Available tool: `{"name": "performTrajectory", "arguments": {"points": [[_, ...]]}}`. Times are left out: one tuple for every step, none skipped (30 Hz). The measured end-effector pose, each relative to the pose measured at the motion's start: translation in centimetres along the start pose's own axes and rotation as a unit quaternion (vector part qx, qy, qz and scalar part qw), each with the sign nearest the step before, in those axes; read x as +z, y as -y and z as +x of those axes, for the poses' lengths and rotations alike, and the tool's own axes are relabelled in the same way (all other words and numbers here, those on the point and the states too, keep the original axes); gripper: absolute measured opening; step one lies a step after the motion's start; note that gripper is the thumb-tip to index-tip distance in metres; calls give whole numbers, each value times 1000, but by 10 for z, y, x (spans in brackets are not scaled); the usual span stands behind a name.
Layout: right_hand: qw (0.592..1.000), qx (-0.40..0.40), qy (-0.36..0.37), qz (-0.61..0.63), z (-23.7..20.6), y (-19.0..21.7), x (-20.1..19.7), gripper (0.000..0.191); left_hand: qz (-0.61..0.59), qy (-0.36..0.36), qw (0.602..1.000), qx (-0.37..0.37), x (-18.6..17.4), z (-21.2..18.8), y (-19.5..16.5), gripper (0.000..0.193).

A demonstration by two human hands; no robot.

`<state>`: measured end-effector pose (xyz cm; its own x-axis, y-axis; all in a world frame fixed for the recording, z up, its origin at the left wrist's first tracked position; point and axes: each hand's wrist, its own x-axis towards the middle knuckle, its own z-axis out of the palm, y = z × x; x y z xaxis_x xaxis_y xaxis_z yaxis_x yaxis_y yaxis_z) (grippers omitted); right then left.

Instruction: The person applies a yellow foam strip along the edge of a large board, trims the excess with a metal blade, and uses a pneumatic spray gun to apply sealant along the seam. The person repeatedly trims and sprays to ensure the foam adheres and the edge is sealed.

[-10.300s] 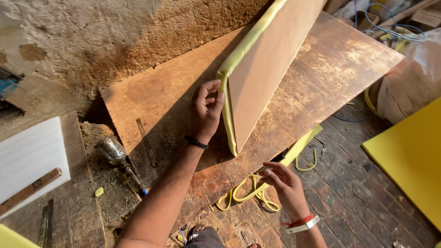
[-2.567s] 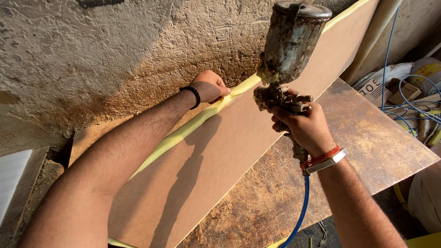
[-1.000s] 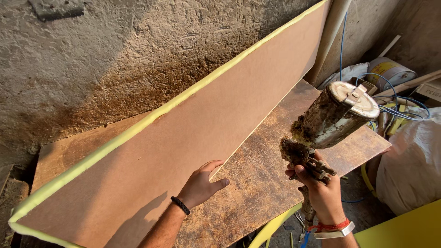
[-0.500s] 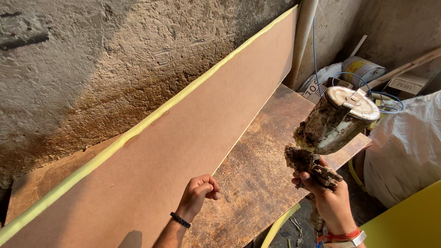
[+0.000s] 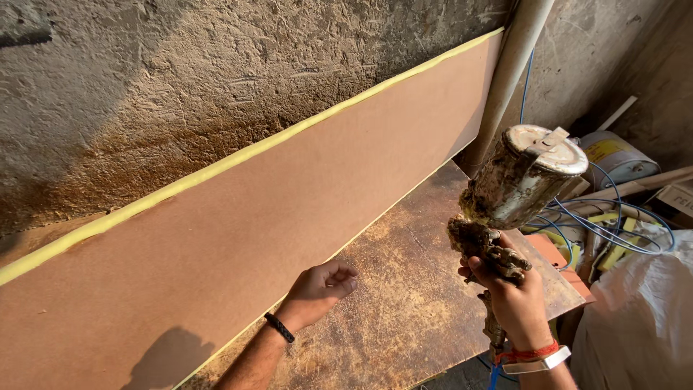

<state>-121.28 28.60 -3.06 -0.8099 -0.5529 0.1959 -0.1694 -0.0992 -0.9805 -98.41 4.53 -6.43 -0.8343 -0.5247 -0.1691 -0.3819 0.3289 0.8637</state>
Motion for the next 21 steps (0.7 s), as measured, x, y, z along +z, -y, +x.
{"name": "performTrajectory", "arguments": {"points": [[998,-37,4,-41,14,-1,0,45,-7,-20,1000,-18,-10,5,1,24],[994,-74,8,-81,28,-1,0,41,-15,-39,998,-35,-20,9,2,23],[995,-72,10,-63,42,-1,2,46,-23,-66,997,-36,-33,14,5,23],[996,-70,11,-46,57,1,4,52,-30,-92,995,-36,-46,21,6,24],[997,-68,13,-29,73,3,6,58,-38,-118,992,-36,-56,29,7,25],[997,-71,22,-20,88,5,10,55,-31,-136,990,-10,-66,39,7,26],[997,-73,28,-11,101,6,12,52,-22,-150,988,16,-78,51,7,28],[997,-74,28,-1,107,5,17,48,-10,-159,986,44,-91,64,5,29],[997,-72,31,7,114,7,20,49,4,-167,983,69,-97,79,0,30],[997,-71,35,17,124,8,24,50,18,-178,979,94,-102,95,-6,30],[997,-68,39,27,131,8,30,50,33,-187,975,118,-107,109,-13,30],[998,-45,34,40,136,8,34,53,42,-200,969,138,-110,124,-22,29],[998,-23,31,54,140,6,39,56,50,-213,963,158,-111,140,-31,28],[997,1,30,66,145,5,44,59,56,-228,956,174,-113,154,-39,27],[998,4,31,54,149,3,48,58,69,-230,952,190,-115,167,-47,27],[999,7,33,39,154,2,49,57,78,-234,947,205,-117,181,-56,27],[999,10,40,25,162,1,49,56,88,-240,942,216,-118,194,-63,27],[998,11,49,33,172,0,49,57,100,-246,938,224,-120,207,-69,30],[997,11,57,41,183,-1,48,57,111,-251,933,234,-122,220,-75,32],[997,11,65,49,194,-1,46,57,123,-256,927,244,-125,234,-82,35],[996,-15,76,45,207,-2,44,55,165,-269,915,251,-130,249,-89,39]]}}
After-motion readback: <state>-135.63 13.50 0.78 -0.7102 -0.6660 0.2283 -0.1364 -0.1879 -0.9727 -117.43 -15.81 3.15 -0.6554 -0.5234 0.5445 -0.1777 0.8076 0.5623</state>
